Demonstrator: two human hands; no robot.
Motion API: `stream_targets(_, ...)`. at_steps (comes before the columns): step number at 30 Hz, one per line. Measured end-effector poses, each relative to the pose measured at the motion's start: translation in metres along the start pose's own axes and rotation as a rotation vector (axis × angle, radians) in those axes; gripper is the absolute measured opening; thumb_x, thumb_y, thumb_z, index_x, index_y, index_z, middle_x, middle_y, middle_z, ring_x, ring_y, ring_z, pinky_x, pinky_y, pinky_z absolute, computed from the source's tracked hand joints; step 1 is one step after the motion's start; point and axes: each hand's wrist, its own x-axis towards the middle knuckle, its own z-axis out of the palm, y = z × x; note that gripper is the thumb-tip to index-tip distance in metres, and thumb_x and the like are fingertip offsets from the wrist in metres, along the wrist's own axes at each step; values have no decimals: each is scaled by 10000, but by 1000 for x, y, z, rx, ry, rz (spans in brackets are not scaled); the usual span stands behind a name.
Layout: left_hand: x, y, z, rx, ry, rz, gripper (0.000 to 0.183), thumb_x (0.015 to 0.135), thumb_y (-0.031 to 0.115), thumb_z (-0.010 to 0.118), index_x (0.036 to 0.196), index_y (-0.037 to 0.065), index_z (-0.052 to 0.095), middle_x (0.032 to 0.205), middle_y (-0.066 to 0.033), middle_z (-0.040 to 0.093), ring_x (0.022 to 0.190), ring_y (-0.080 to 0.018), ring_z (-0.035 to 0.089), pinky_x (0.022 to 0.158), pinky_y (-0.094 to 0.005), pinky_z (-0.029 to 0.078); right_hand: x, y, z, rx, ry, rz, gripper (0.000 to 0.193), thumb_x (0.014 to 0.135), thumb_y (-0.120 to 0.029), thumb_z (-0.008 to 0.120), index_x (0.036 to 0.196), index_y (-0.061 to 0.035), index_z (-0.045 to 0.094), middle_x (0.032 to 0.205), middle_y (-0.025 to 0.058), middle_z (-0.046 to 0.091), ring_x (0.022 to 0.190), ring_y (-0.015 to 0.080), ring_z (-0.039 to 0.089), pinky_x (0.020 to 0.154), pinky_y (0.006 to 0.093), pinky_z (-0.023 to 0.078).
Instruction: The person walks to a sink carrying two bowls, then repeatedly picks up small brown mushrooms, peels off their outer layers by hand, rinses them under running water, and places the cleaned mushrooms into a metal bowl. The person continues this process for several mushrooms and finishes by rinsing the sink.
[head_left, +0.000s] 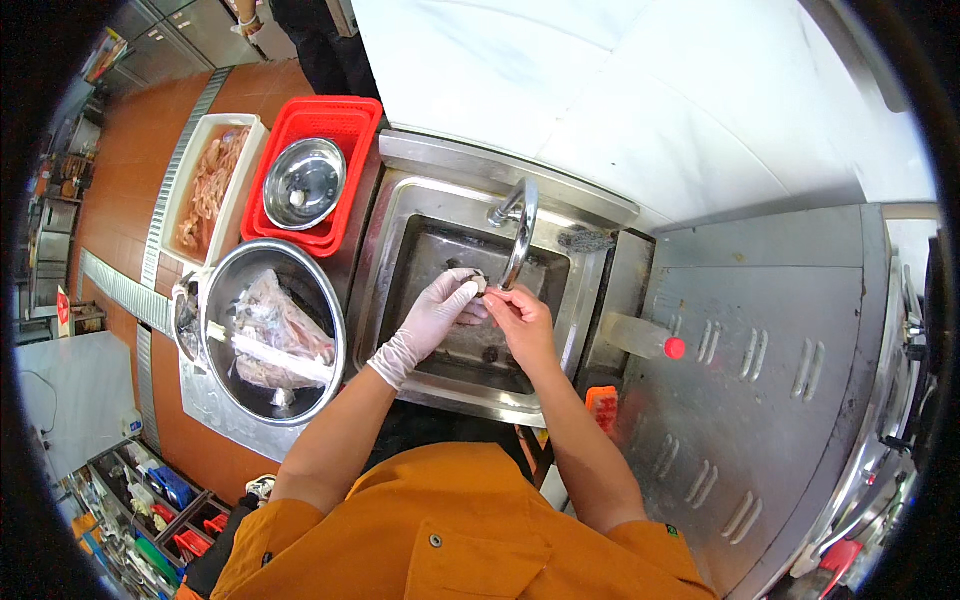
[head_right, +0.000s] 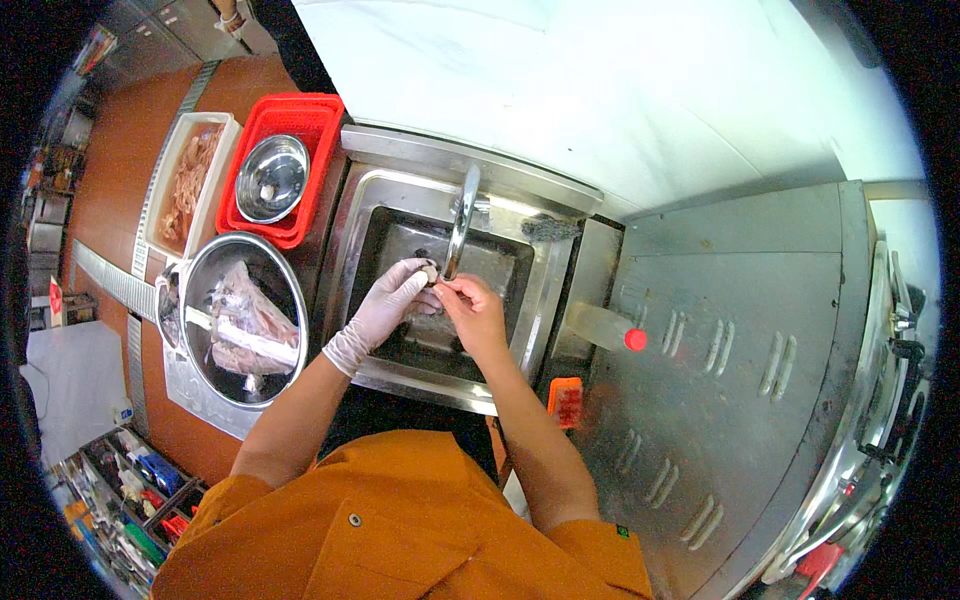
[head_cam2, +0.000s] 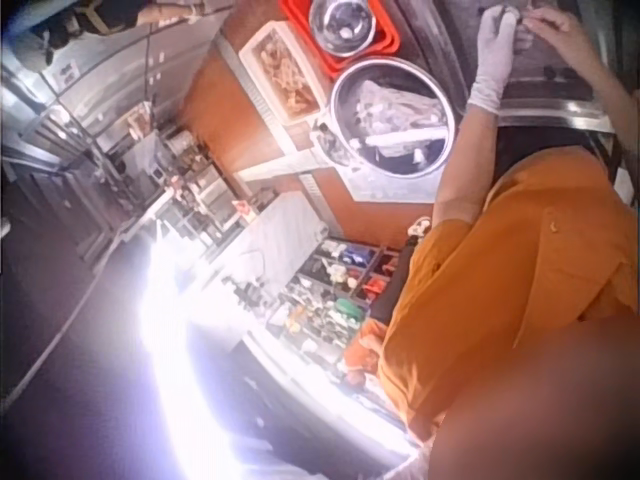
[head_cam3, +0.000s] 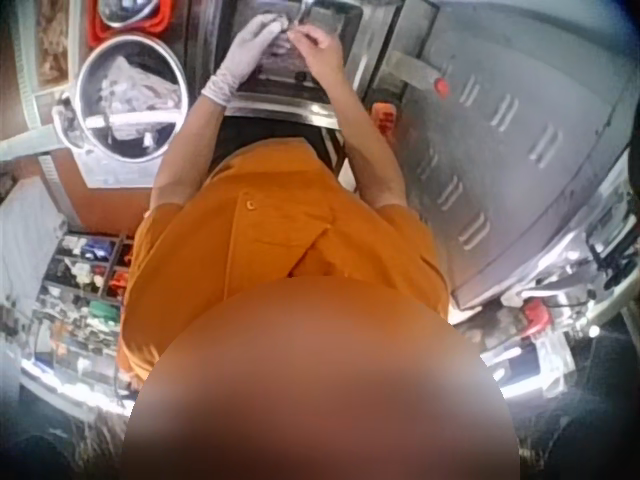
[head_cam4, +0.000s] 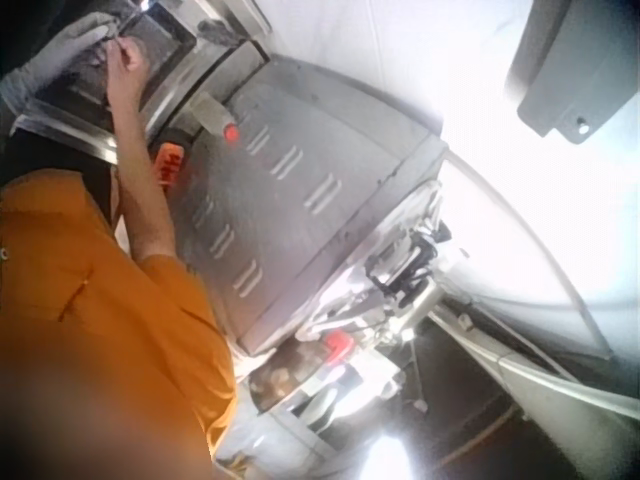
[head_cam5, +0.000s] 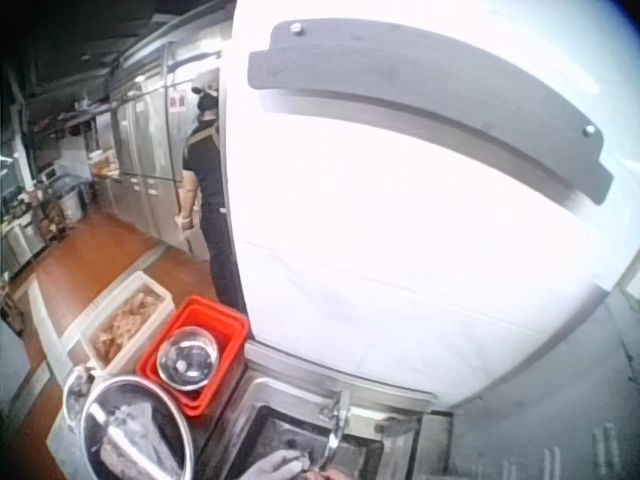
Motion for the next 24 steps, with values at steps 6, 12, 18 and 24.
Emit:
stream_targets(6, -4, 7, 14, 65, 3, -45, 326, 1078, 339, 615, 1235, 57, 656, 992, 5, 664, 781, -66, 598, 711, -239, 501, 2, -10, -6, -56, -114, 75, 398, 949, -81, 772, 1338, -76, 691, 1004, -21, 615, 853, 67, 581, 759, 242, 500)
stream_targets(12, -9, 15, 18, 339, -30, 10, 312, 1073, 344, 625, 1181, 61, 701, 860, 28, 628, 706, -57, 550, 626, -228, 438, 5, -18, -12, -202, -159, -15, 559, 895, -57, 806, 1428, -122, 653, 1047, -23, 641, 844, 67, 571, 772, 240, 498)
stream_targets(18, -9, 25, 6, 198, -78, -77, 351, 1069, 332, 634, 1225, 36, 739, 956, -40, 733, 788, -105, 678, 738, -239, 555, 5, -22, -18, -181, -209, -77, 577, 857, -109, 845, 1406, -143, 670, 963, 30, 634, 805, 136, 591, 752, 293, 508)
stream_targets(24, -14, 28, 12, 54, -13, -97, 340, 1064, 285, 640, 1242, 8, 724, 1048, -61, 761, 933, -140, 729, 857, -300, 613, 11, -23, -19, -328, -190, -121, 564, 853, -49, 833, 1391, -120, 680, 962, 8, 642, 798, 101, 580, 744, 269, 511)
